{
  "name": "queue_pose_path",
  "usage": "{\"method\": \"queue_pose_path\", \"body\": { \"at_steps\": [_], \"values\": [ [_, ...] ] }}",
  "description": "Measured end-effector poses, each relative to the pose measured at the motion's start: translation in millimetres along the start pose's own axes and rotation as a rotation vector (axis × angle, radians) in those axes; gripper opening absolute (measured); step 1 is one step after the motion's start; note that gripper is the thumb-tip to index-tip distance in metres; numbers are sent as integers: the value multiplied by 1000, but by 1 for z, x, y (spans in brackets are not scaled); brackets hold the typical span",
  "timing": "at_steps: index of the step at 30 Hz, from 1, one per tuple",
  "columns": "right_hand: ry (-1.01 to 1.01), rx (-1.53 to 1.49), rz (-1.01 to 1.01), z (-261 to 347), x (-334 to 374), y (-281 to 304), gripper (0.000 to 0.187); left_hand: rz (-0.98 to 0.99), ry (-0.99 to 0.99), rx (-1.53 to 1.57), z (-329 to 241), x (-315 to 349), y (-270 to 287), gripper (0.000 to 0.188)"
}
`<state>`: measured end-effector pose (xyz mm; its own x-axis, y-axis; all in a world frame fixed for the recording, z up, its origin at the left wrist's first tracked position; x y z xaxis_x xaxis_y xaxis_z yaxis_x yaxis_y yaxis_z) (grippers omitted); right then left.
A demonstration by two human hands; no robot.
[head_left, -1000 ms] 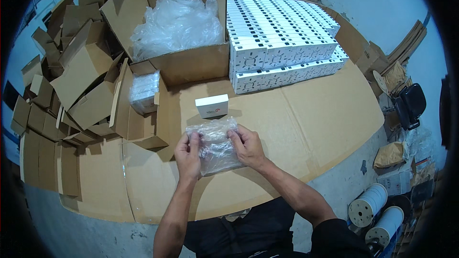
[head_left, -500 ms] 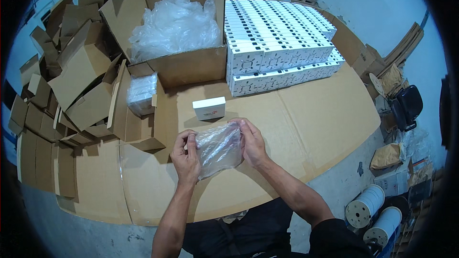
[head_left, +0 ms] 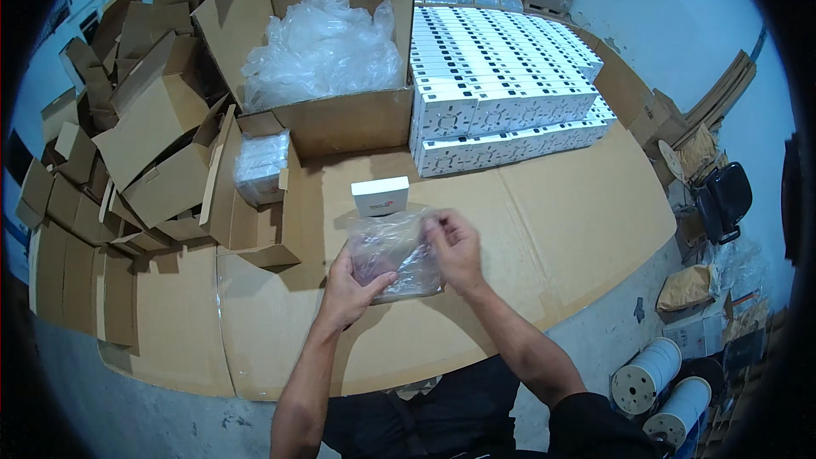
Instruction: Pack small white boxes into bubble wrap bags and place them into larger cardboard shipping boxes.
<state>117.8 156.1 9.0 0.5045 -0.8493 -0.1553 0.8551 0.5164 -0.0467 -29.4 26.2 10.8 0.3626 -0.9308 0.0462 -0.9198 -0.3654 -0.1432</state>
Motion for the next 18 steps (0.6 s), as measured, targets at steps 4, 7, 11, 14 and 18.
{"method": "queue_pose_path", "body": {
  "at_steps": [4,7,11,14,18],
  "values": [
    [358,336,-128,57,-21,22,18,11,-22,-76,-5,-1,-2,62],
    [718,739,29,92,-17,-1,36,20,-21,-100,-1,1,-1,60],
    [737,935,212,83,-19,-19,27,-10,-102,-154,-6,1,-2,51],
    [759,912,214,81,-18,-17,22,-29,-94,-158,2,-1,-1,50],
    [778,912,331,94,-18,-20,20,-44,-62,-277,0,-4,2,47]
  ]
}}
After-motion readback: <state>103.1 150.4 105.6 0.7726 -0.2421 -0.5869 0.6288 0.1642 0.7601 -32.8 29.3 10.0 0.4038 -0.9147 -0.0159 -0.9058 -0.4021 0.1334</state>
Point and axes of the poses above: each hand's wrist, its own x-axis away from the middle knuckle, its own y-axis out of the back of the hand, z = x × y, the point moved 4 cm from there along -x, towards the middle knuckle, and after that the axes turned 2 degrees about x, right-handed, at the moved point
